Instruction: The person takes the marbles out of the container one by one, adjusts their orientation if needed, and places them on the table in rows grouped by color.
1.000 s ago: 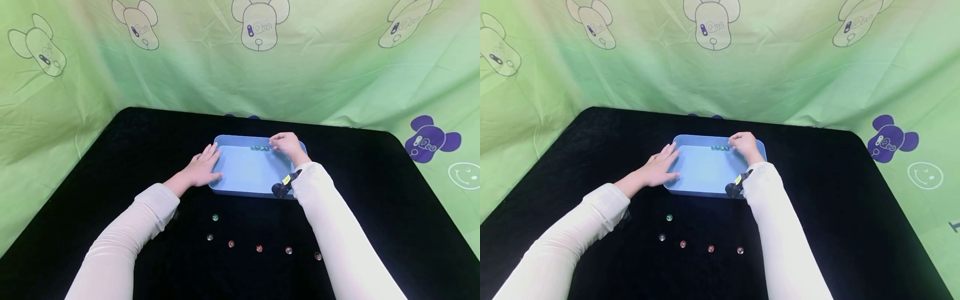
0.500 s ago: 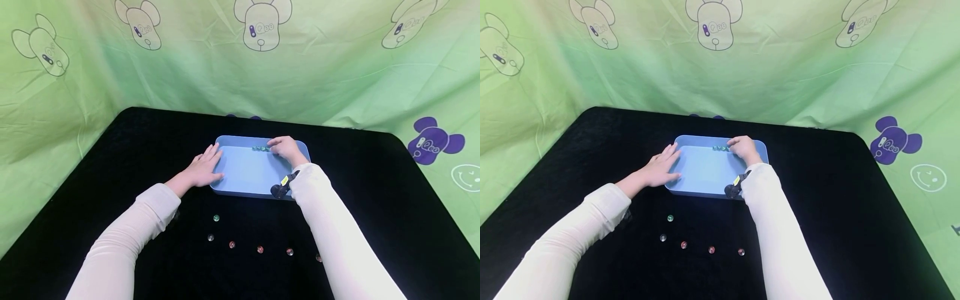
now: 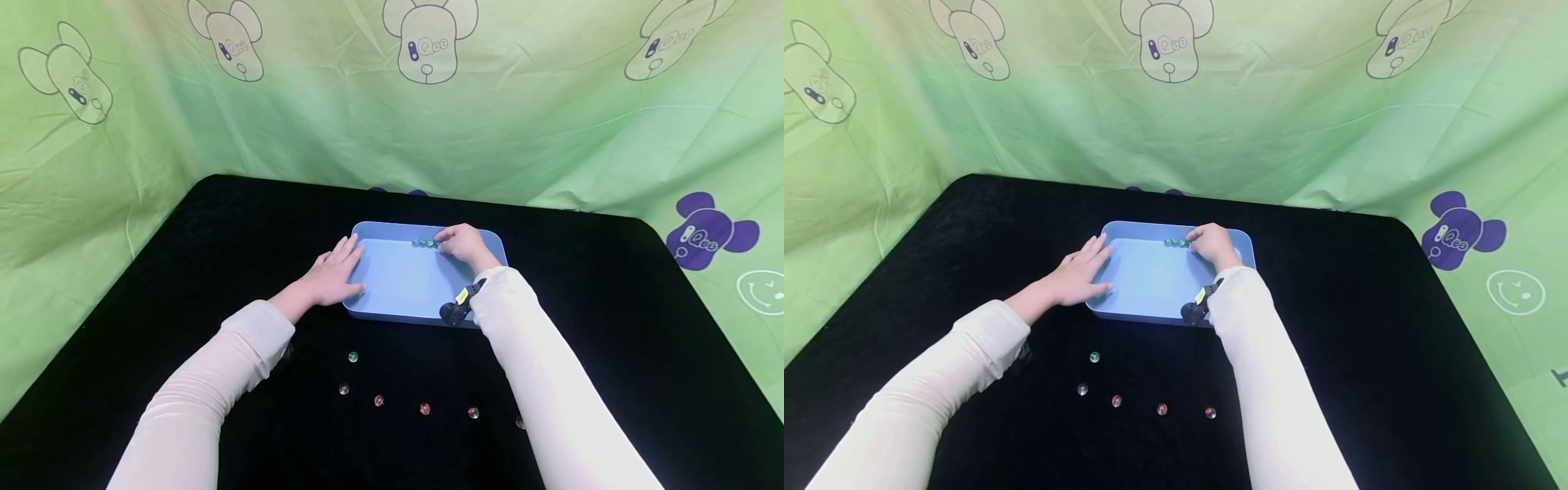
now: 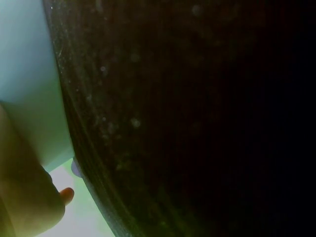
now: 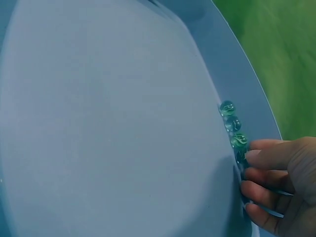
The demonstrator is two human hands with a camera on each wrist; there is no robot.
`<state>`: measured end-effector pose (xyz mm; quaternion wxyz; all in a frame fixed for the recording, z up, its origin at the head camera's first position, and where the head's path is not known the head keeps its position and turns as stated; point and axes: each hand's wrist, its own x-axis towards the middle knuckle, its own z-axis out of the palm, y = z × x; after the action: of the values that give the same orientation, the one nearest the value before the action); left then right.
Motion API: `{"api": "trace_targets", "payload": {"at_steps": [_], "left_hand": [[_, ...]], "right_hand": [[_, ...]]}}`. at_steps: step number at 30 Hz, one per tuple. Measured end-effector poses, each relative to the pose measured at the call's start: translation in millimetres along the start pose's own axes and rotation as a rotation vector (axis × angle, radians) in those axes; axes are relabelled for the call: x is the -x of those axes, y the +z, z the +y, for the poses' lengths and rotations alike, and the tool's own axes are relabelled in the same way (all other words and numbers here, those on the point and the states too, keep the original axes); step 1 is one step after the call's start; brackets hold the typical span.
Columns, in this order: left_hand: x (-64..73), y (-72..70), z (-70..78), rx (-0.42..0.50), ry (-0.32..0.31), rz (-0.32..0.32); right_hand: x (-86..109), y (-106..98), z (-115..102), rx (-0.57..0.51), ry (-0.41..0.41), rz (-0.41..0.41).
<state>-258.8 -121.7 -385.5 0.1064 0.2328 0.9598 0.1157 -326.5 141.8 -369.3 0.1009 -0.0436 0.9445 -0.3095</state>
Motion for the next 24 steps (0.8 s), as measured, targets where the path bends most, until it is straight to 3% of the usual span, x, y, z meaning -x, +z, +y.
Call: {"api": "trace_targets", "payload": {"at_steps": [11,24], "left_hand": [[0.1,0.1,0.1,0.0,0.003,0.007],[0.1,0.3,-0.7,0.008,0.011,0.01]], "right_hand": [[2.4,0.6,-1.1,0.06,-0.058,0.024],[2.3,-0.5,0.3,0.107,-0.025,-0.039]]}}
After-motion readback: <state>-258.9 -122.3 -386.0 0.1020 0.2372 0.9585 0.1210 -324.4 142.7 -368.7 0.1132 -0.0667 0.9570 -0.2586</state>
